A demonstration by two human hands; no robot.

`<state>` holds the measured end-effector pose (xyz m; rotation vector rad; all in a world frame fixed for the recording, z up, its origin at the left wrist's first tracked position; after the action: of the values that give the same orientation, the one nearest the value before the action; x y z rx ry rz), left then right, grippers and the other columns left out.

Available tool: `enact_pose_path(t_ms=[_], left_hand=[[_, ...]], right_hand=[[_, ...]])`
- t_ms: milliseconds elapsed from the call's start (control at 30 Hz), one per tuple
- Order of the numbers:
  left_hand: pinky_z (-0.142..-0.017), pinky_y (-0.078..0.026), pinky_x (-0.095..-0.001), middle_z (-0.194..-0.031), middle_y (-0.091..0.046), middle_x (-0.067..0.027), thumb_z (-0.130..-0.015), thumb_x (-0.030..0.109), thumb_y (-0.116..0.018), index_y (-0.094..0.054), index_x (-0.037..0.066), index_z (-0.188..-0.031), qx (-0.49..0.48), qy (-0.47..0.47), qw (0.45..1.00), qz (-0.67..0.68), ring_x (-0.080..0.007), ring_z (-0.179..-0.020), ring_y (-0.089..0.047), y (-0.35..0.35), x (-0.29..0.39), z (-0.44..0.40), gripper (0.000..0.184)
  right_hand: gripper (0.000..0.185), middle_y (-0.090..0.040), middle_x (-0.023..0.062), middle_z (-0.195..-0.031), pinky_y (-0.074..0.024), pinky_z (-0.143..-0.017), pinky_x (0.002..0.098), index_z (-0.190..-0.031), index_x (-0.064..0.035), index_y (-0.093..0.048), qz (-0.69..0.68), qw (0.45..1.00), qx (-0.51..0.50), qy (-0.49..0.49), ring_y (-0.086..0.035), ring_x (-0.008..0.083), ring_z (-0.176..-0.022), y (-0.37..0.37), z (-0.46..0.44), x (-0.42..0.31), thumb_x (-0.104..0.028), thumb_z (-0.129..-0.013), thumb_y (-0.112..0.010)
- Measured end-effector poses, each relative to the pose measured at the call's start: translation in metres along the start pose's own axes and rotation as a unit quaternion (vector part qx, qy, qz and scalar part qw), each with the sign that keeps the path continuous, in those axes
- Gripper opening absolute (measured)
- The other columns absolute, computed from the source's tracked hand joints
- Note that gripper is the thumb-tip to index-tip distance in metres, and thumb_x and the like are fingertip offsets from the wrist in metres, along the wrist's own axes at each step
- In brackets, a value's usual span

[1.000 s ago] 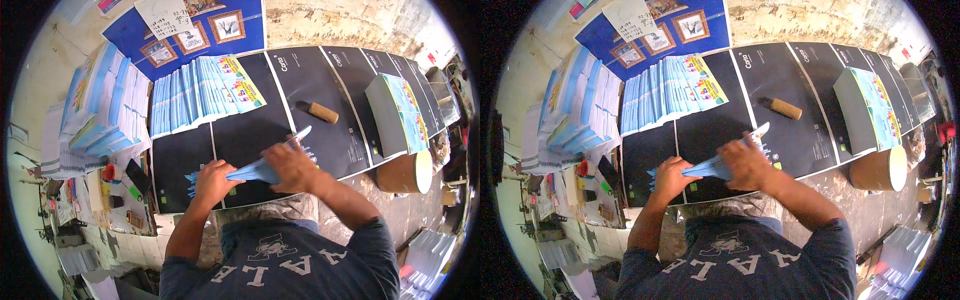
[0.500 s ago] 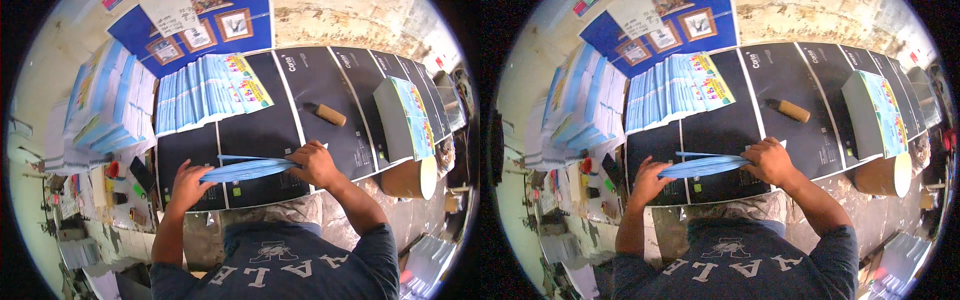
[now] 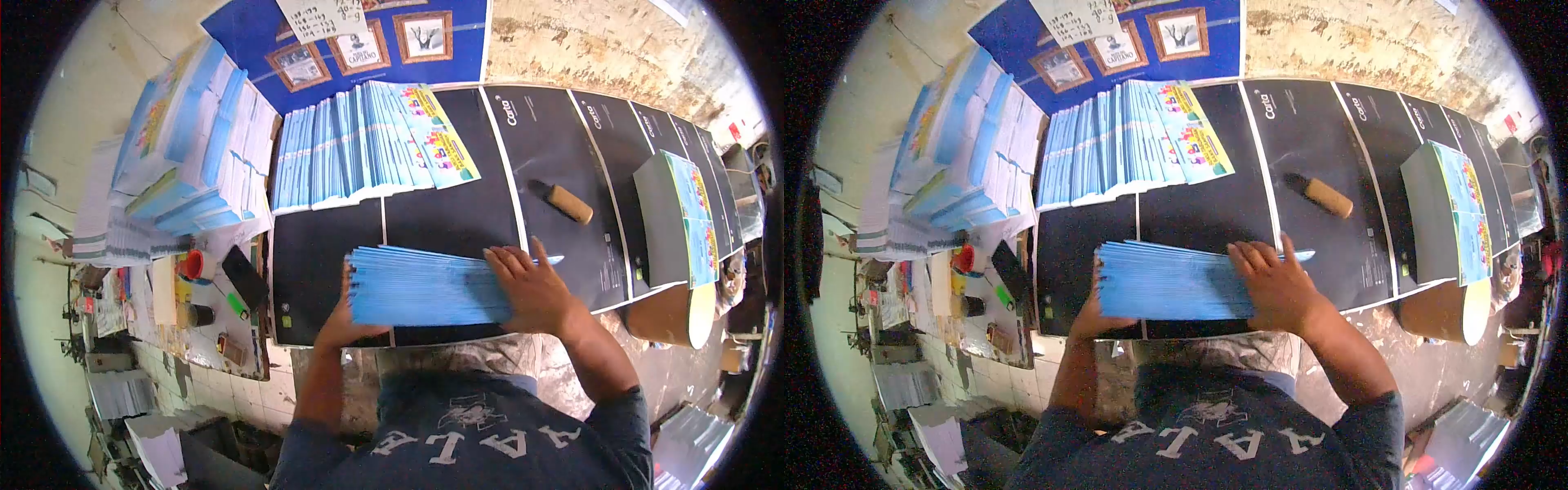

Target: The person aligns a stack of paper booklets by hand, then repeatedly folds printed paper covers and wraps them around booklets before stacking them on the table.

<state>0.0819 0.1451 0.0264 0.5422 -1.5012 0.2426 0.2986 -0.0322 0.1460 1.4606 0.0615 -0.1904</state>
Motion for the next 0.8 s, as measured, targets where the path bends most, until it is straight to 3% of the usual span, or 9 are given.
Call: enact_pose_path(t_ms=[133, 233, 333, 433, 500, 567, 600, 767, 800], left_hand=[[-0.117, -0.024, -0.0436, -0.161, -0.018, -0.0166, -0.054, 0.026, -0.098, 0.014, 0.011, -0.158, 0.026, -0.006, 1.0, 0.014, -0.0267, -0.145, -0.024, 0.007, 0.017, -0.049, 0.153], [-0.111, -0.036, -0.0421, -0.154, -0.031, -0.0135, -0.056, 0.02, -0.098, -0.005, 0.012, -0.159, 0.017, -0.11, 0.993, -0.037, -0.0261, -0.135, -0.04, 0.011, 0.029, -0.079, 0.139], [-0.097, -0.05, -0.0331, -0.136, -0.046, -0.0056, -0.047, 0.003, -0.097, -0.045, 0.007, -0.14, -0.003, 0.017, 0.993, 0.119, -0.0181, -0.117, -0.054, 0.001, -0.015, -0.102, 0.106], [-0.092, -0.052, -0.0324, -0.123, -0.054, -0.0031, -0.05, 0.001, -0.097, -0.048, 0.006, -0.134, -0.008, -0.113, 0.988, 0.103, -0.0143, -0.11, -0.056, 0.0, 0.011, -0.104, 0.097], [-0.086, -0.056, -0.0326, -0.107, -0.06, -0.0013, -0.057, -0.003, -0.093, -0.054, 0.006, -0.122, 0.058, -0.023, 0.992, 0.105, -0.0135, -0.096, -0.061, 0.003, 0.0, -0.107, 0.076], [-0.08, -0.059, -0.0328, -0.097, -0.064, -0.0022, -0.062, -0.005, -0.09, -0.057, 0.005, -0.11, 0.006, -0.017, 0.998, 0.063, -0.0138, -0.088, -0.064, -0.002, -0.009, -0.098, 0.058], [-0.075, -0.06, -0.0312, -0.092, -0.065, -0.0043, -0.067, -0.005, -0.087, -0.058, 0.004, -0.101, 0.034, 0.044, 0.98, 0.189, -0.0135, -0.085, -0.066, -0.006, -0.014, -0.095, 0.046], [-0.075, -0.059, -0.0314, -0.092, -0.067, -0.0053, -0.069, -0.006, -0.086, -0.056, 0.002, -0.103, 0.08, -0.02, 0.987, 0.135, -0.0135, -0.087, -0.067, -0.008, -0.009, -0.076, 0.046], [-0.076, -0.059, -0.0312, -0.094, -0.067, -0.0057, -0.068, -0.005, -0.086, -0.056, 0.002, -0.104, 0.091, -0.007, 0.989, 0.119, -0.0138, -0.088, -0.067, -0.009, -0.003, -0.072, 0.048]], right_hand=[[0.108, -0.052, 0.0131, -0.136, -0.0189, -0.118, 0.0587, -0.15, -0.0032, -0.031, 0.008, 0.999, -0.04, 0.022, -0.046, 0.0303, -0.131, -0.011, -0.015, -0.002, -0.035, -0.061, -0.084], [0.101, -0.054, 0.0128, -0.133, -0.0177, -0.118, 0.0582, -0.145, -0.0032, -0.038, -0.053, 0.996, -0.046, 0.052, -0.049, 0.0295, -0.128, -0.015, -0.018, -0.001, -0.033, -0.06, -0.083], [0.096, -0.056, 0.0123, -0.13, -0.0188, -0.118, 0.0569, -0.143, -0.0042, -0.041, -0.061, 0.997, -0.016, 0.045, -0.05, 0.0294, -0.126, -0.012, -0.019, 0.008, -0.032, -0.061, -0.083], [0.094, -0.056, 0.0124, -0.129, -0.0199, -0.118, 0.0562, -0.142, -0.0043, -0.042, -0.101, 0.993, -0.032, 0.05, -0.051, 0.0302, -0.124, -0.012, -0.018, 0.012, -0.032, -0.061, -0.082], [0.092, -0.057, 0.0132, -0.128, -0.0222, -0.118, 0.0539, -0.141, -0.0043, -0.043, -0.098, 0.993, -0.029, 0.052, -0.052, 0.0312, -0.123, -0.01, -0.017, 0.011, -0.032, -0.063, -0.082], [0.09, -0.056, 0.0138, -0.129, -0.0272, -0.116, 0.0503, -0.142, -0.004, -0.043, -0.08, 0.996, -0.029, 0.032, -0.052, 0.0319, -0.123, -0.009, -0.017, 0.017, -0.032, -0.065, -0.082], [0.093, -0.056, 0.0143, -0.13, -0.0328, -0.113, 0.047, -0.144, -0.0044, -0.041, -0.072, 0.997, -0.001, 0.032, -0.052, 0.032, -0.123, -0.005, -0.012, 0.02, -0.033, -0.065, -0.082], [0.1, -0.054, 0.017, -0.134, -0.0383, -0.11, 0.0437, -0.147, -0.0062, -0.039, -0.033, 0.991, -0.09, -0.09, -0.051, 0.0333, -0.127, -0.01, 0.039, 0.095, -0.035, -0.062, -0.084], [0.099, -0.053, 0.0181, -0.135, -0.0384, -0.109, 0.0419, -0.148, -0.006, -0.037, -0.179, 0.976, -0.064, -0.106, -0.05, 0.0327, -0.129, -0.015, 0.05, 0.106, -0.034, -0.064, -0.084]])
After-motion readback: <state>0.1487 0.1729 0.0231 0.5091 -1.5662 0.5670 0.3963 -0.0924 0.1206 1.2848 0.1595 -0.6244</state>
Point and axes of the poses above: each hand's wrist, its own z-axis away from the middle knuckle, its own y-axis out of the back of the hand, x = y × z, the point moved 10 cm from there along -z, towards the middle knuckle
